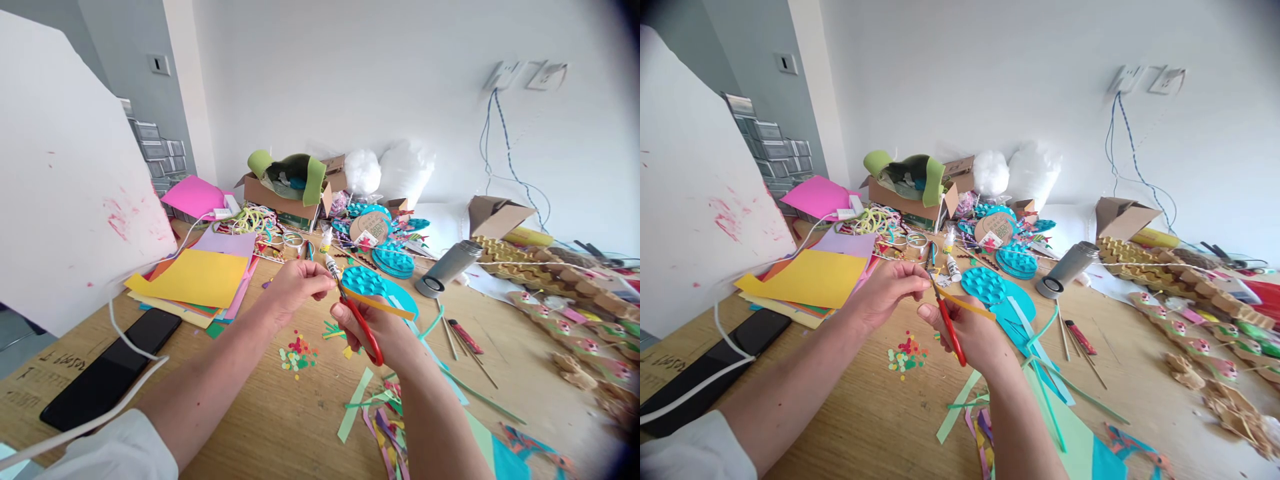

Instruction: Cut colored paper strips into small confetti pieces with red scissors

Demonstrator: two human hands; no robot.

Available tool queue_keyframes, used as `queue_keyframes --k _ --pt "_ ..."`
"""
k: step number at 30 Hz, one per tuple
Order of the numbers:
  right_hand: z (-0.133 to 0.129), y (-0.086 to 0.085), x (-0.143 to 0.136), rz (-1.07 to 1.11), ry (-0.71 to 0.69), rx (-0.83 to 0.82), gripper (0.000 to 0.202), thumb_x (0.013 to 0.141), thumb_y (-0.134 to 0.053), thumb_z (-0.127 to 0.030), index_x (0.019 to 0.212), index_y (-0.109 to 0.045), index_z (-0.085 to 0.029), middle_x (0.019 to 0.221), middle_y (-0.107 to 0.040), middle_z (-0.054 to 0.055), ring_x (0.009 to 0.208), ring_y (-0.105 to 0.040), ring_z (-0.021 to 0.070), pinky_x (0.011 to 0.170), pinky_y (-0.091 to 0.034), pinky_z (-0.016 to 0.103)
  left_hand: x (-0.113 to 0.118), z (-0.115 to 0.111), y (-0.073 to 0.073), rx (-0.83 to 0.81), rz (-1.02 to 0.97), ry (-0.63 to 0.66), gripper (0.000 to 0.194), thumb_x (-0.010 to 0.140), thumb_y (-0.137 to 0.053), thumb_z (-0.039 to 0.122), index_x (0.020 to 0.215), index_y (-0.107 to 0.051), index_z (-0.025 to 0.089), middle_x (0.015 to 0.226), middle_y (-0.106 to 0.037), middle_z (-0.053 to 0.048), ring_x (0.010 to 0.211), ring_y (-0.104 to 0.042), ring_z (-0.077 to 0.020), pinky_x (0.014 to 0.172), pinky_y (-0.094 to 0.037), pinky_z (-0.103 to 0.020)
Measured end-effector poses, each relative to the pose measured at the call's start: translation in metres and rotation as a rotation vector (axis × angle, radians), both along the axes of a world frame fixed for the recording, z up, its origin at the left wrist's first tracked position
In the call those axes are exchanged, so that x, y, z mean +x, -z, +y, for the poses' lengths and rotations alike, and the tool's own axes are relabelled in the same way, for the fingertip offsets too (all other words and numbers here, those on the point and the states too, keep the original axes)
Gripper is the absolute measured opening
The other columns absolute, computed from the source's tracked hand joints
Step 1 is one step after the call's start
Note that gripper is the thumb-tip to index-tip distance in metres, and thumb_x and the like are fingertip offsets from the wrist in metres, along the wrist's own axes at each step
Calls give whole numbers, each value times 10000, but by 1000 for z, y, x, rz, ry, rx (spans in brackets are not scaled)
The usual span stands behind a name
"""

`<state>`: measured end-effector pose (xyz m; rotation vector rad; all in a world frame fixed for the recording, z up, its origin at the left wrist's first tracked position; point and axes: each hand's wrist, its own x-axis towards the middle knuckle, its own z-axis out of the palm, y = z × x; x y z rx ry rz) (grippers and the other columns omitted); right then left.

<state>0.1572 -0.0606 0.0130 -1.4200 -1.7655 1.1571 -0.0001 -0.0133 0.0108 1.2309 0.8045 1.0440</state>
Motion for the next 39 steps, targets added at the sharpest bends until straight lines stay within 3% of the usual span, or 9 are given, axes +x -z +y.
queue_keyframes --k 27,39 --pt "1 2 4 -16 0 -9 447 763 -634 -593 620 -492 -193 421 -473 -48 357 -433 82 363 -332 195 -1 2 0 9 4 15 106 588 -649 238 604 -621 138 519 -515 27 524 -462 -86 568 -352 -252" --pt "1 0 2 -21 30 7 534 707 -637 -678 567 -446 -199 410 -437 -49 342 -425 73 343 -318 187 -1 3 1 -3 -11 4 101 591 -653 229 618 -620 136 522 -517 29 524 -467 -85 564 -360 -249"
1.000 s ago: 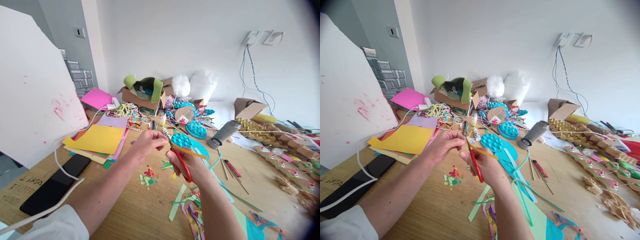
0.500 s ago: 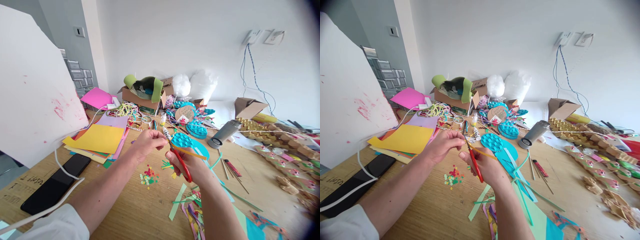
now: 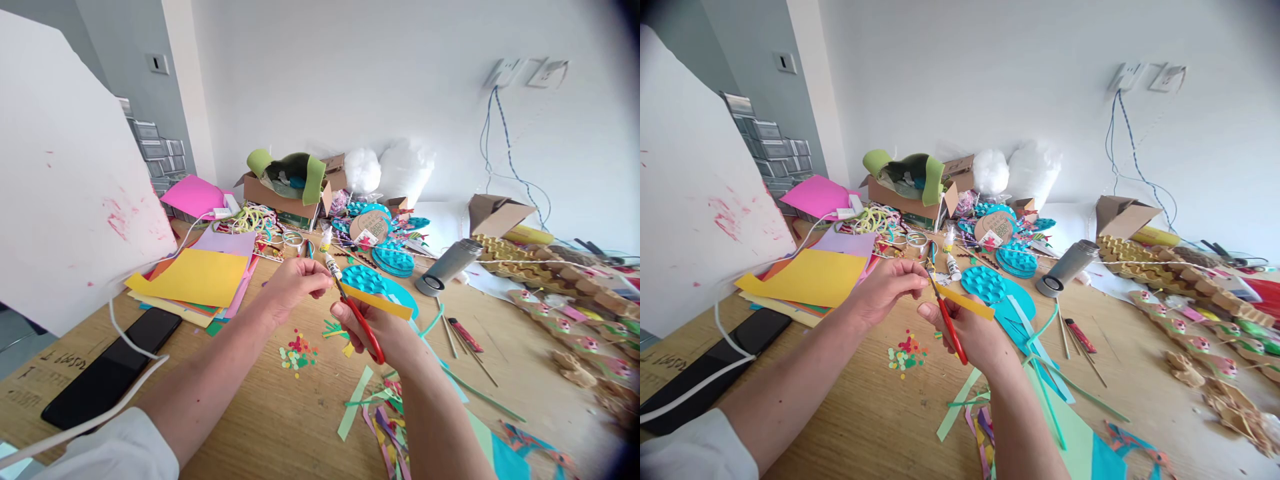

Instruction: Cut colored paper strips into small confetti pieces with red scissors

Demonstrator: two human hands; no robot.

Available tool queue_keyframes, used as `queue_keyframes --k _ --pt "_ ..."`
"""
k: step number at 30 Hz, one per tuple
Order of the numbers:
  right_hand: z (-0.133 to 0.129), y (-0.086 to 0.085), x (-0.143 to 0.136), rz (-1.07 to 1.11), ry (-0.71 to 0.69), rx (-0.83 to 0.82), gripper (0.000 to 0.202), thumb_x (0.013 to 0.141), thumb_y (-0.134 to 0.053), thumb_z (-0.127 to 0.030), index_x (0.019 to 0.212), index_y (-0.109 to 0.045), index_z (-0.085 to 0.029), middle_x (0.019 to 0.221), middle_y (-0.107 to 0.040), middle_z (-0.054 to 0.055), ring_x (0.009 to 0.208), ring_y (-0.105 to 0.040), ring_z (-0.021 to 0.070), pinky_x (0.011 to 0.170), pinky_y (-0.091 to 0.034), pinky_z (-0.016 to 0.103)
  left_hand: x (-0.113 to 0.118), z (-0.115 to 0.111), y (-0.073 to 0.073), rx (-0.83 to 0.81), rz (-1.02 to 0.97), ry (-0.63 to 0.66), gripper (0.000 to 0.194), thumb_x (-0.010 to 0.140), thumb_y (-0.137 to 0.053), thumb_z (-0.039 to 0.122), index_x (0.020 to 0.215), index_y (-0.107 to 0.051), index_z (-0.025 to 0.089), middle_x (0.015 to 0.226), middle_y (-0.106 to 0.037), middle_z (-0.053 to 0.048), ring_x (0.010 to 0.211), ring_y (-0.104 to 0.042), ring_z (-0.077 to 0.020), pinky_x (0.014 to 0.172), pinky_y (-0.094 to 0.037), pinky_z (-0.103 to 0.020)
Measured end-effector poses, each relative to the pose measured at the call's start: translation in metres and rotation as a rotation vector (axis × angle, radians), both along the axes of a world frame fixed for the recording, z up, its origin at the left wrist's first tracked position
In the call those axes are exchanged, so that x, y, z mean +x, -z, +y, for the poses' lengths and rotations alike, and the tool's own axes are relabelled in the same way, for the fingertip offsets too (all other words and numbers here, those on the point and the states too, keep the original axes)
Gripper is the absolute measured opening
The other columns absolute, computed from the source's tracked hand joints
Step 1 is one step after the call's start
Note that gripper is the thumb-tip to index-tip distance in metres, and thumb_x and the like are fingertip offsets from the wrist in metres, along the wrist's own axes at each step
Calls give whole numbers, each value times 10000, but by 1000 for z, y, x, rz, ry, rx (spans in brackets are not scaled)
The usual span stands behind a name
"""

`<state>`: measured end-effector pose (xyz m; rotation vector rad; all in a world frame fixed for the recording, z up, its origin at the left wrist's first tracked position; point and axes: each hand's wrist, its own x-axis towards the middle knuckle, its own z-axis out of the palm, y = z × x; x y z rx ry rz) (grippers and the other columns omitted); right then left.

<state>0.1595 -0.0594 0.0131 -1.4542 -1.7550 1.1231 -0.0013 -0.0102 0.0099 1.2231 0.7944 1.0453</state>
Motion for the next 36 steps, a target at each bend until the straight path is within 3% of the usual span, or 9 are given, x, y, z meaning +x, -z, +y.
queue_keyframes --k 11,17,20,23,26,30,33,36 --pt "-1 0 0 -64 16 33 523 715 -642 -668 568 -445 -207 417 -422 -54 358 -404 81 355 -305 206 -1 -1 -1 -3 24 -2 106 588 -659 230 622 -620 138 545 -529 26 538 -471 -86 583 -371 -251" --pt "0 -2 2 -208 66 87 568 712 -606 -708 522 -393 -216 415 -380 -48 393 -366 86 387 -292 226 -6 3 -3 49 100 -11 109 614 -653 250 646 -627 149 545 -529 30 545 -474 -93 586 -373 -244" --pt "0 -2 3 -277 98 104 571 728 -581 -713 529 -375 -220 426 -378 -44 408 -358 92 404 -284 233 -14 7 -1 121 277 41 107 621 -664 257 661 -641 160 582 -574 15 563 -496 -107 576 -368 -240" --pt "0 -3 3 -348 108 136 572 745 -553 -722 535 -369 -222 432 -389 -37 417 -353 98 413 -272 240 -22 11 7 287 627 154 16 597 -647 185 598 -662 183 568 -599 0 535 -491 -124 534 -334 -239" --pt "0 -4 3 -392 104 142 580 762 -526 -728 528 -366 -222 437 -397 -29 424 -356 103 419 -266 243 -22 14 22 497 958 120 159 522 -594 71 441 -596 208 464 -542 2 463 -406 -118 504 -285 -245" --pt "1 -5 1 -463 85 141 592 771 -505 -737 515 -368 -221 440 -399 -24 428 -337 107 421 -260 247 -21 15 32 564 1170 236 200 484 -584 38 405 -584 223 419 -507 -2 451 -406 -136 531 -313 -260" --pt "3 -2 1 -538 87 169 606 769 -502 -742 511 -351 -216 450 -370 -32 449 -284 105 432 -257 250 -28 10 20 538 1219 297 199 537 -596 62 411 -597 216 440 -532 -12 450 -419 -139 541 -310 -271" --pt "5 3 3 -587 85 200 612 772 -495 -745 513 -343 -212 472 -352 -35 465 -240 104 429 -244 248 -38 2 -2 517 1003 386 131 628 -632 145 515 -659 206 487 -564 1 458 -439 -125 505 -281 -258"
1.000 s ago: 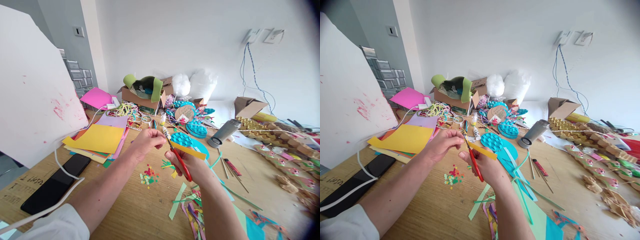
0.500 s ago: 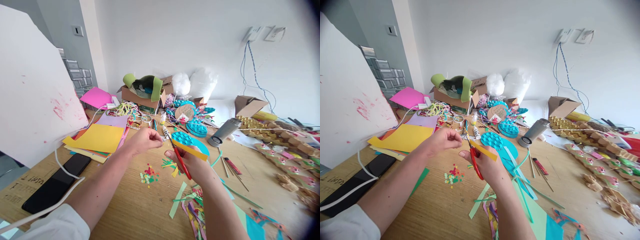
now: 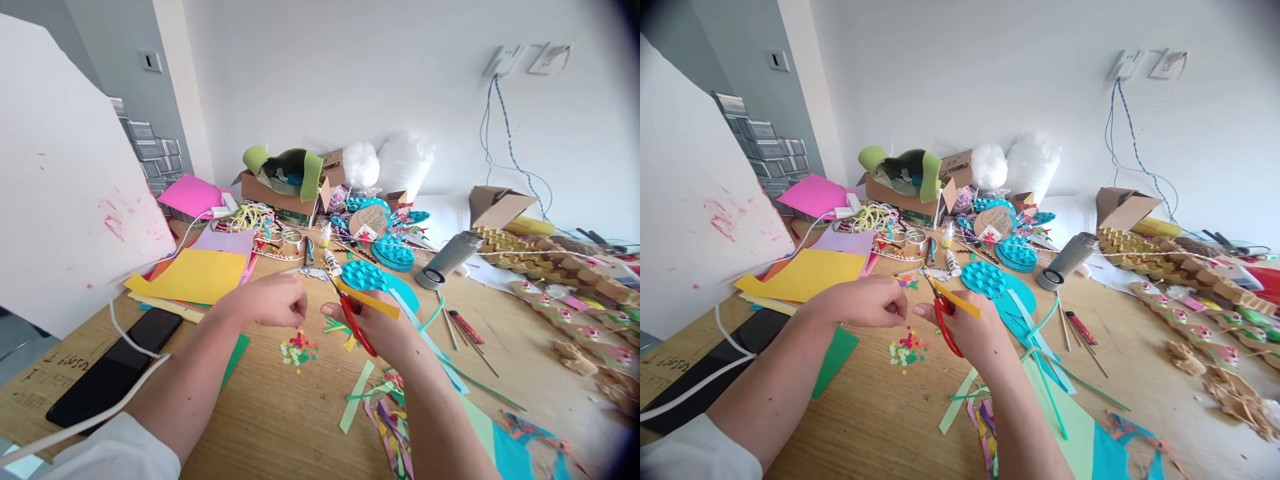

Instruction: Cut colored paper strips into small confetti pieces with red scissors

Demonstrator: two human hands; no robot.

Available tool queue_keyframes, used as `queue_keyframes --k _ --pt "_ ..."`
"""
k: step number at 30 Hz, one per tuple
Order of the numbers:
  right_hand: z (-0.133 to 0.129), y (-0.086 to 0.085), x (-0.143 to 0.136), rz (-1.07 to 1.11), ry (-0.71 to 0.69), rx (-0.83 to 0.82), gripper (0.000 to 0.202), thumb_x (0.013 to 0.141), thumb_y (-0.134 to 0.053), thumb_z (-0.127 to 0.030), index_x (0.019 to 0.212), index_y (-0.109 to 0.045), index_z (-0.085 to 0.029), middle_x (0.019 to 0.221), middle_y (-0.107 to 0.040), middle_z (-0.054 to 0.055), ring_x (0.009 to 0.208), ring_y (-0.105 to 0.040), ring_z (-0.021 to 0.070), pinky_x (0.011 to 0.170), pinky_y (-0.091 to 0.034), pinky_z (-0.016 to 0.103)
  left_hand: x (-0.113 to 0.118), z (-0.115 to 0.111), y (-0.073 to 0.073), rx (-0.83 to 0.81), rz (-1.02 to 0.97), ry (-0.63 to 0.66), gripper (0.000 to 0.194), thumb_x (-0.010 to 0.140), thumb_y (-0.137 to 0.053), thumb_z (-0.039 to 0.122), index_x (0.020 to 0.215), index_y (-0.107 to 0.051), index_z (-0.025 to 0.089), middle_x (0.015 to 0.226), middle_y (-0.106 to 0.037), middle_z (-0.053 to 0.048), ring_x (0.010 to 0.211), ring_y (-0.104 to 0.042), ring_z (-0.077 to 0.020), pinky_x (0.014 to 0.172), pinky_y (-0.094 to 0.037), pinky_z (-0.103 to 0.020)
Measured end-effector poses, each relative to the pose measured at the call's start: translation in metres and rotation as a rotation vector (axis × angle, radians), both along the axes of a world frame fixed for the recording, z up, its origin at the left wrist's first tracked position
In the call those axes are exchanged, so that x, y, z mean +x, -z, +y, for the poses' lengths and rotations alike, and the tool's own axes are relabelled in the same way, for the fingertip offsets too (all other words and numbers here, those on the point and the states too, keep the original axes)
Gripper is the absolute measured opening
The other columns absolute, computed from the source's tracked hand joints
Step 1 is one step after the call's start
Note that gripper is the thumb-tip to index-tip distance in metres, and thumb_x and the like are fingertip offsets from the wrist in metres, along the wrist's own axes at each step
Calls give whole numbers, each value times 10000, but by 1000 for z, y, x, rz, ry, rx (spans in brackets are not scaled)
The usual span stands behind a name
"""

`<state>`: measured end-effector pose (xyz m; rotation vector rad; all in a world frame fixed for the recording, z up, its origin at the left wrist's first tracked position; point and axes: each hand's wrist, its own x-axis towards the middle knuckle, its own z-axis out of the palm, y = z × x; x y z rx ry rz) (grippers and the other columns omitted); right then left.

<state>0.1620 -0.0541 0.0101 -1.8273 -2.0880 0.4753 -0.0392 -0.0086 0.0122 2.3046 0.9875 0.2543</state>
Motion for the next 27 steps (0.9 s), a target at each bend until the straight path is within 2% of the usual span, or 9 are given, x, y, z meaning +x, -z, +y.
queue_keyframes --k 2,5,7,10,13,16,20,23,27 --pt "0 3 -1 -41 -6 1 606 784 -483 -743 518 -355 -212 474 -368 -32 454 -246 103 423 -232 249 -3 -6 -12 -54 -203 -32 130 738 -608 246 665 -704 198 515 -556 9 461 -427 -112 486 -277 -246" --pt "-1 5 -5 -164 -13 -2 583 812 -467 -722 532 -399 -215 484 -457 -7 442 -340 114 438 -223 261 2 -11 -19 161 -459 -154 131 751 -648 279 832 -707 194 725 -639 -21 652 -540 -141 608 -392 -249" --pt "-4 4 -10 -263 -33 -8 554 845 -461 -683 550 -457 -213 523 -548 29 467 -449 138 460 -230 272 9 -13 -17 350 -466 -152 164 734 -661 216 890 -712 202 906 -662 -52 877 -574 -188 790 -427 -292" --pt "-8 4 -16 -374 -91 -15 479 906 -471 -560 608 -568 -198 634 -667 91 574 -604 194 495 -243 286 19 -14 -11 396 -346 -72 155 719 -641 141 834 -725 204 908 -665 -64 950 -557 -222 850 -417 -331" --pt "-9 5 -17 -440 -112 5 450 926 -476 -508 661 -637 -183 715 -713 132 661 -670 243 505 -232 300 23 -15 -7 336 -269 -27 128 705 -636 115 701 -723 209 808 -679 -63 918 -562 -239 833 -419 -346" --pt "-9 6 -17 -449 -102 8 552 905 -432 -624 653 -644 -180 677 -701 143 638 -672 260 497 -229 303 26 -12 -5 243 -331 -72 132 704 -633 124 647 -713 211 737 -689 -48 826 -586 -215 794 -428 -332" --pt "-8 2 -16 -377 -93 -5 631 854 -386 -737 607 -595 -195 609 -668 123 598 -655 245 489 -246 295 26 4 3 -84 -673 -332 56 685 -686 225 698 -706 174 692 -683 -22 639 -583 -146 625 -432 -262" --pt "-9 -5 -14 -320 -97 -31 592 873 -407 -701 585 -537 -201 586 -653 99 570 -632 208 486 -261 281 22 18 8 -283 -969 -543 162 611 -754 278 696 -688 157 628 -636 7 562 -531 -98 566 -405 -226" --pt "-11 -11 -10 -153 -103 -89 550 895 -422 -654 601 -515 -199 599 -658 78 524 -601 168 477 -288 259 19 27 12 -418 -1169 -664 217 532 -802 276 635 -667 141 558 -579 27 526 -485 -66 553 -394 -206"
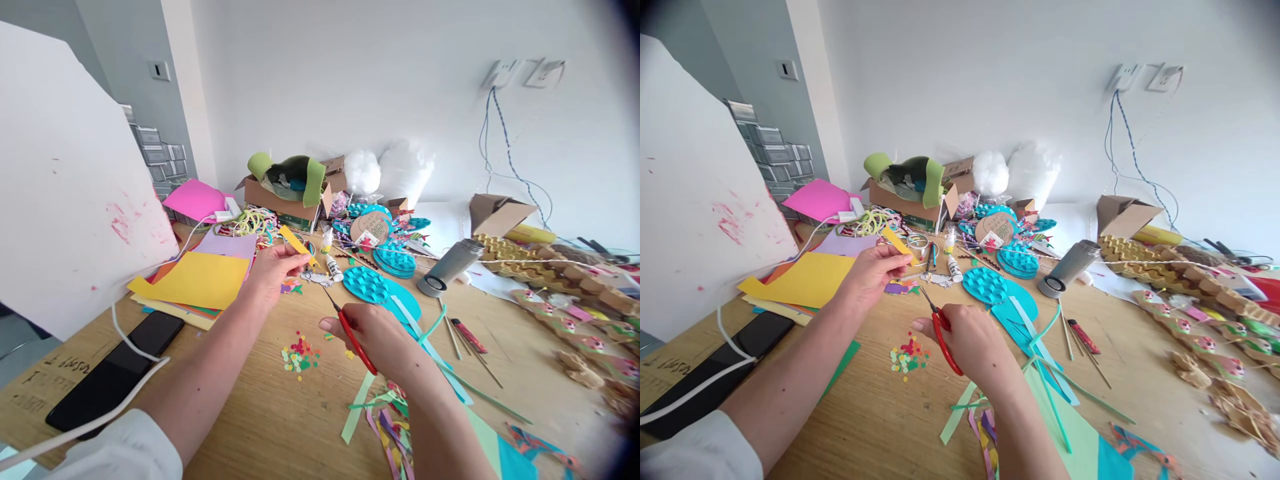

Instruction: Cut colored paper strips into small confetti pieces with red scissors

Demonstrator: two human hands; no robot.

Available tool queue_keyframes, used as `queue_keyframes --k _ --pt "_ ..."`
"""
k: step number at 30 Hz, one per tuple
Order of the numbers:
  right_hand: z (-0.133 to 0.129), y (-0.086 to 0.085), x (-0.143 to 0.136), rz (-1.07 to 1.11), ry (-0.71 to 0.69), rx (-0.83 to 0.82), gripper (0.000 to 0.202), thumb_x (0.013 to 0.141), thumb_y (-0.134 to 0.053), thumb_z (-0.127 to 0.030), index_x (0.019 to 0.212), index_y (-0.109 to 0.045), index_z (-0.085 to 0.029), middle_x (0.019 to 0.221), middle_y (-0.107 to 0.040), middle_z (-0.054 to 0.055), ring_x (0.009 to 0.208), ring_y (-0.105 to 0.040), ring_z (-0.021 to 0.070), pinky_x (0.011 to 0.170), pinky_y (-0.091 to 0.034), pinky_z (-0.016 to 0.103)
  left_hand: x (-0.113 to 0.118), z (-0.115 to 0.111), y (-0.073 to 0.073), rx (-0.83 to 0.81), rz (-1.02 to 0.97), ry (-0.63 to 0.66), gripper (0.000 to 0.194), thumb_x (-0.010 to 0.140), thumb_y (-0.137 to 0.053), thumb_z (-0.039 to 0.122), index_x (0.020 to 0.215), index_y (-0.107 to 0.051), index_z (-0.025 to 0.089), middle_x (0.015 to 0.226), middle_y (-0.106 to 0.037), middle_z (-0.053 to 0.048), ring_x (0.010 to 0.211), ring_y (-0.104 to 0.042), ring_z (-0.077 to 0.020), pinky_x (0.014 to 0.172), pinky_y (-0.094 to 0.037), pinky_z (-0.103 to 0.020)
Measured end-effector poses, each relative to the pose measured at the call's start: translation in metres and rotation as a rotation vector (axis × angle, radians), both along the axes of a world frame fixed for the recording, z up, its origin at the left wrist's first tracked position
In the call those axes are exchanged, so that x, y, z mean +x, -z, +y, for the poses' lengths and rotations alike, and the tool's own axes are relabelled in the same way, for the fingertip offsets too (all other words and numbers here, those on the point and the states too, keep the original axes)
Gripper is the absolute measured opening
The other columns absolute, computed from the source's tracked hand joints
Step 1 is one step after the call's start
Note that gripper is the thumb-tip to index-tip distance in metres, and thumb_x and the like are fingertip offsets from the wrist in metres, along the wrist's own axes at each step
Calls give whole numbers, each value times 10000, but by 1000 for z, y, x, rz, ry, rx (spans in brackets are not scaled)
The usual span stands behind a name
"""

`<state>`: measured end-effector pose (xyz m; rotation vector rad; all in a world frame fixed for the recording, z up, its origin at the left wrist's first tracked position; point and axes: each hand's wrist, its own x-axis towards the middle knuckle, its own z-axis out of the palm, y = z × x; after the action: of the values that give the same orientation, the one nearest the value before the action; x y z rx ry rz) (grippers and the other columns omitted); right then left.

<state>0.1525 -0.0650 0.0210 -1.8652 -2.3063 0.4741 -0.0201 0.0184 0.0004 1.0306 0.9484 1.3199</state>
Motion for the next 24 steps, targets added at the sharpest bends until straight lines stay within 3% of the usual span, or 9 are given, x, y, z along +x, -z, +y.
queue_keyframes --k 7,15,24 --pt "2 2 -1 344 103 -41 574 859 -402 -700 605 -521 -200 566 -648 51 458 -542 142 457 -338 240 9 -8 -1 -6 -31 10 217 538 -799 267 678 -687 145 589 -609 17 529 -485 -80 532 -391 -227" --pt "7 9 4 313 78 -45 577 870 -402 -681 614 -562 -189 534 -642 49 457 -574 147 440 -350 230 16 -21 -6 -16 -27 60 229 533 -805 262 682 -686 135 608 -630 6 552 -516 -88 573 -407 -236" --pt "9 13 7 438 75 -106 514 859 -460 -650 642 -555 -193 546 -650 39 454 -579 142 433 -377 216 24 -23 -3 13 -15 117 150 531 -758 199 641 -678 136 595 -617 4 572 -525 -96 571 -403 -232"
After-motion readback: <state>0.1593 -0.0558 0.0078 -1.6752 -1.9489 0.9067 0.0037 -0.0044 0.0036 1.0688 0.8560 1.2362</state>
